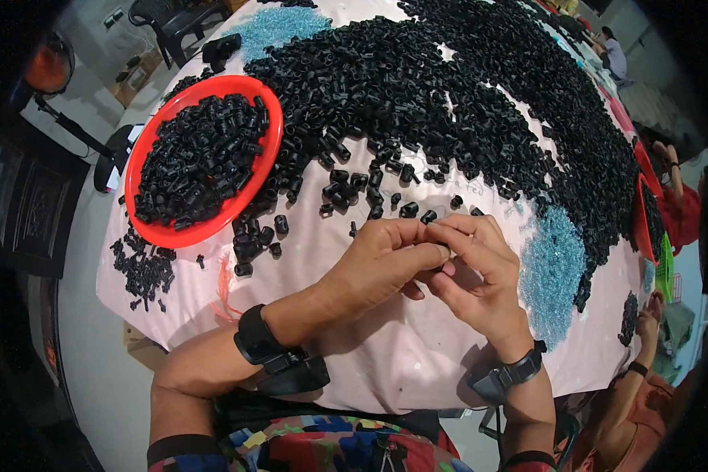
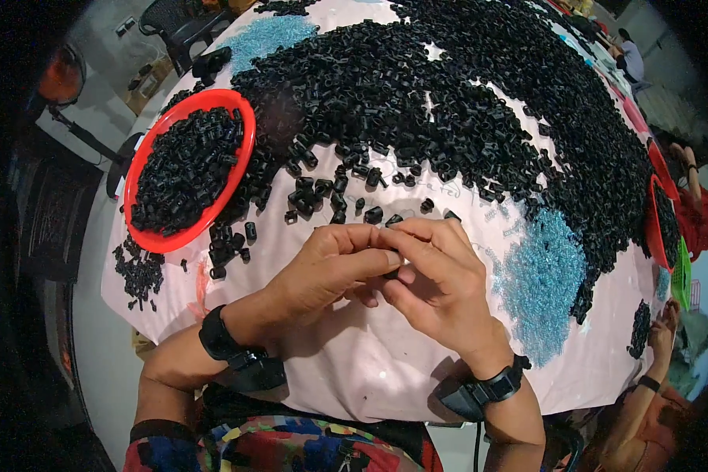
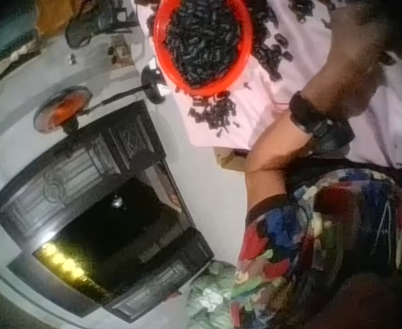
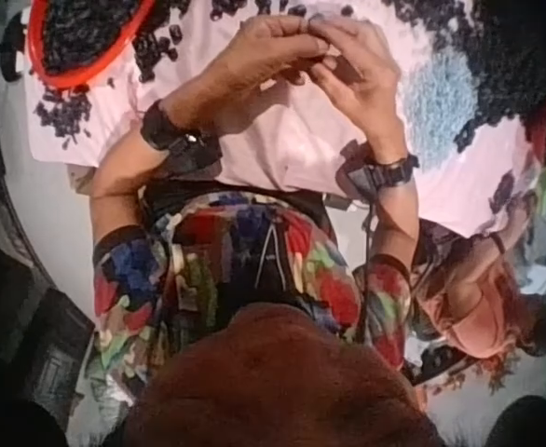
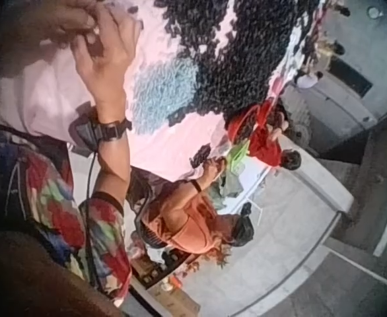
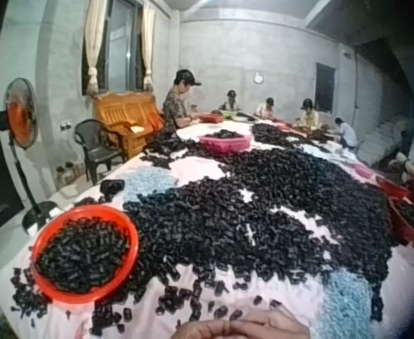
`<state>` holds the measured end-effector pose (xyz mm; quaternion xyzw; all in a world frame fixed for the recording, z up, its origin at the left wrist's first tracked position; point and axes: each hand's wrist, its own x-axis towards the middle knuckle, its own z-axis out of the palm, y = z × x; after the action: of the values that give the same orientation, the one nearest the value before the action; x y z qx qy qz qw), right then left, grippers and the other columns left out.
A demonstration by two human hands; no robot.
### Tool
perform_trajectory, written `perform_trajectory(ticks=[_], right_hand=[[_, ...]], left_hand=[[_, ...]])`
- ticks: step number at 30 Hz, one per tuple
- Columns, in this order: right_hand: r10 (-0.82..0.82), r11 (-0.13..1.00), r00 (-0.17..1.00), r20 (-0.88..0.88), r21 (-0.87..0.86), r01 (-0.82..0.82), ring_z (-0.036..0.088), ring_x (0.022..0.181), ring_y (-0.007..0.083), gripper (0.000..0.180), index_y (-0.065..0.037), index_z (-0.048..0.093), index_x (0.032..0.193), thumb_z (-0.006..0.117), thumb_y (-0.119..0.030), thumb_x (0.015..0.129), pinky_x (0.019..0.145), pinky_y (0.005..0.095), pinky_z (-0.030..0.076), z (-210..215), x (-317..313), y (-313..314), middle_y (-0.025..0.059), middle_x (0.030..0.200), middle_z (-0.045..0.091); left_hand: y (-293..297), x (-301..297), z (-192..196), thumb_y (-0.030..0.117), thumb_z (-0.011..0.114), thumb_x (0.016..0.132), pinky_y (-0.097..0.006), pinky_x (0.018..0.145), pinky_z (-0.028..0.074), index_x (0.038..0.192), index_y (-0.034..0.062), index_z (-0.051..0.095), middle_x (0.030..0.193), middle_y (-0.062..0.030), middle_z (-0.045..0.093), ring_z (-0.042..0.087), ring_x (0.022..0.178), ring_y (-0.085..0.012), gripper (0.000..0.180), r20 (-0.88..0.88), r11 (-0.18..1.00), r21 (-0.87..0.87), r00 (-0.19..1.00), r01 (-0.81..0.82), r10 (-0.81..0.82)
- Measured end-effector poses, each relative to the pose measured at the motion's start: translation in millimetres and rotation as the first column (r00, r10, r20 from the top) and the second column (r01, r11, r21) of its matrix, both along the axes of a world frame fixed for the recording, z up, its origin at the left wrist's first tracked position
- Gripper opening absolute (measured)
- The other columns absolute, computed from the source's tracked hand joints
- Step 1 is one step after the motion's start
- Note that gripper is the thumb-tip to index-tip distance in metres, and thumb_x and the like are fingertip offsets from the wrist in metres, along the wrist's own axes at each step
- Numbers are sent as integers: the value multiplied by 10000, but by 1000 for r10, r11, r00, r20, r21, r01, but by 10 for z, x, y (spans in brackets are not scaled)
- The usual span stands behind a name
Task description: Assembling small black plastic components by hand on a production table.
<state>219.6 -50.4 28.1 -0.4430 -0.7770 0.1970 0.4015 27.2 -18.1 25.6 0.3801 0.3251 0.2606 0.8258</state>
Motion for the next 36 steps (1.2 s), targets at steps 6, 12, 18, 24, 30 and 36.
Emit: perform_trajectory(ticks=[6,12,18,24,30,36], right_hand=[[5,998,999,51,55,-8,638,969,284,495,-4,714,1184,814,11,699,798,354,542,-52,54,-3,136,1121,689],[-8,997,996,90,77,1,644,911,273,475,-1,716,1160,836,-29,701,768,352,537,-22,73,16,130,1070,701],[19,997,996,85,78,-26,639,857,261,427,2,717,1130,833,-87,728,751,343,533,-69,100,24,121,1026,710],[56,993,991,121,96,-68,635,816,248,425,12,711,1114,840,-105,726,707,332,530,-56,123,53,126,1009,711],[33,985,987,158,160,-58,638,806,264,449,12,707,1104,850,-88,690,690,341,533,-22,134,44,137,1004,706],[61,988,993,102,138,-74,643,911,278,490,2,707,1151,838,-41,682,781,357,534,-44,80,53,142,1088,693]], left_hand=[[-11,-2,1,250,646,1012,-228,740,507,1140,75,702,1025,21,707,631,837,-46,224,50,998,-58,999,24,-21],[19,-61,-98,294,584,1054,-261,802,545,1207,40,685,1081,-35,715,668,922,-86,313,92,985,-57,983,164,-158],[-3,-43,-190,318,528,1073,-267,794,583,1181,24,693,1034,-37,727,687,932,-99,354,73,985,86,986,147,-153],[-6,-45,-233,327,531,1075,-273,791,582,1178,20,686,1039,-52,729,688,922,-100,359,60,979,121,983,164,-172],[-99,53,-79,301,537,1082,-247,796,556,1170,21,696,1054,-40,728,676,919,-88,334,100,997,-31,993,70,-67],[-76,35,-130,341,525,1081,-244,764,513,1090,77,719,989,16,715,638,852,-44,328,65,998,20,996,56,-57]])
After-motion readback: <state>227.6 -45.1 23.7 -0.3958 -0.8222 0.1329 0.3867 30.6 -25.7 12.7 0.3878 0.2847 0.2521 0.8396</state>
